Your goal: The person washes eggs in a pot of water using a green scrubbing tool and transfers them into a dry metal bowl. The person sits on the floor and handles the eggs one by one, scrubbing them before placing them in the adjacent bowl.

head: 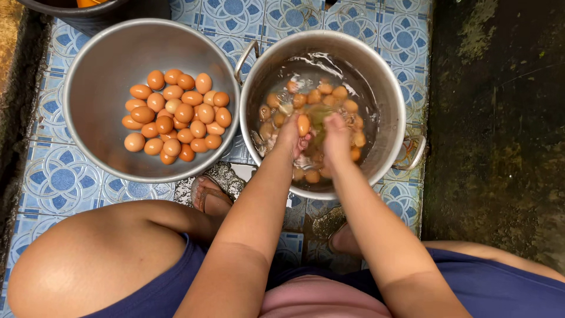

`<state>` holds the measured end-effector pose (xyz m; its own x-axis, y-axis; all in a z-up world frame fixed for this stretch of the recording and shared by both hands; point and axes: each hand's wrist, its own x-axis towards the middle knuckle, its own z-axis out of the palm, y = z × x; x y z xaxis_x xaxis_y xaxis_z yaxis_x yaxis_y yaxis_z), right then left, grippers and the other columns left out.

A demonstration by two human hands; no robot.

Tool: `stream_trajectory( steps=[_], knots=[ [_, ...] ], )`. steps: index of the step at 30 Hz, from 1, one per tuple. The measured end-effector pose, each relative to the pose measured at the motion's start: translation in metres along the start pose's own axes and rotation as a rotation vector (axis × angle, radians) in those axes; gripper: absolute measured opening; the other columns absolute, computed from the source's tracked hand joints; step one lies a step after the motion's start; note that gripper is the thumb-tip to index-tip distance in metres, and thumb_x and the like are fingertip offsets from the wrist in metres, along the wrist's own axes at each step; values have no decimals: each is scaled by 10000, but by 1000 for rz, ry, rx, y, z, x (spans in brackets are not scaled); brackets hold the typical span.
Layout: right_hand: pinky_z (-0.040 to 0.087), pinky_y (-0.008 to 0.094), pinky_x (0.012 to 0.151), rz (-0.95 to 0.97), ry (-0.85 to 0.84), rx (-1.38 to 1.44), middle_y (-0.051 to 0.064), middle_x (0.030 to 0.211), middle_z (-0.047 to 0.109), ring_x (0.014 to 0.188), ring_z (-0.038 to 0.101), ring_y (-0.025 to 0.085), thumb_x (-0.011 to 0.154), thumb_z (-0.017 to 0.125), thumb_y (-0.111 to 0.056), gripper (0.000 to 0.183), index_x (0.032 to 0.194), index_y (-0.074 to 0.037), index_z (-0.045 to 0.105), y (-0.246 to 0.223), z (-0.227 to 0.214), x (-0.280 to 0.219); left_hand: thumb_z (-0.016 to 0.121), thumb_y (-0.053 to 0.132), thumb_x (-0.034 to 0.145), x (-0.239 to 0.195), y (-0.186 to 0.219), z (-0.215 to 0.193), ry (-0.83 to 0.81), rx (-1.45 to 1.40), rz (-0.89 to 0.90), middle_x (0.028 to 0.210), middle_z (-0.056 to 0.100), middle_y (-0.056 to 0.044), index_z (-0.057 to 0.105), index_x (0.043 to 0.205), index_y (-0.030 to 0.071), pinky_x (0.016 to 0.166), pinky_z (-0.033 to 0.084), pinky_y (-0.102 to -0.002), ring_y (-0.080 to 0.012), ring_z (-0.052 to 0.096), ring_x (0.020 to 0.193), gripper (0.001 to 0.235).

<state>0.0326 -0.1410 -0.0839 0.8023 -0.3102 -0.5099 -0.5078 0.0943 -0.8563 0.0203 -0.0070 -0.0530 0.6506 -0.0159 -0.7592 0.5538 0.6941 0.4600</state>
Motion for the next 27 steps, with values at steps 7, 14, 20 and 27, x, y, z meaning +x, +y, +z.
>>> stream_trajectory(
  steps=[7, 14, 20, 27],
  knots=[
    [473, 446, 1124, -538, -312, -472, 155, 1358, 660, 1277, 604, 306, 1068, 526, -92, 305, 1341, -100, 662, -53, 26, -111, 402, 602, 1045, -20, -7, 2, 46, 240, 158, 924, 649, -160, 501, 1422, 193, 388, 540, -288, -251, 672, 568, 565],
    [402, 396, 1189, -666, -383, -666, 86, 1462, 602, 1380, 535, 248, 1043, 545, -58, 291, 1285, -53, 707, -74, 21, -138, 425, 540, 1049, -37, 12, 2, 199, 27, 129, 1020, 600, -102, 546, 1396, 112, 498, 557, -309, -239, 626, 691, 564],
    [504, 464, 981, -576, -68, -557, 199, 1045, 727, 1124, 660, 376, 1006, 691, -165, 171, 1112, -50, 759, 52, -35, 6, 693, 591, 836, -6, 2, -16, 418, 719, 414, 1044, 721, -45, 504, 1223, 237, 824, 602, -386, -278, 733, 1008, 557],
    [462, 265, 742, -142, 18, -113, -8, 1085, 648, 910, 570, 135, 1009, 612, -208, 172, 1141, -153, 707, 38, -40, 6, 644, 517, 918, -113, 64, 19, 512, 746, 992, 1106, 646, -190, 415, 1292, 153, 856, 597, -559, -459, 693, 1035, 571]
  ],
)
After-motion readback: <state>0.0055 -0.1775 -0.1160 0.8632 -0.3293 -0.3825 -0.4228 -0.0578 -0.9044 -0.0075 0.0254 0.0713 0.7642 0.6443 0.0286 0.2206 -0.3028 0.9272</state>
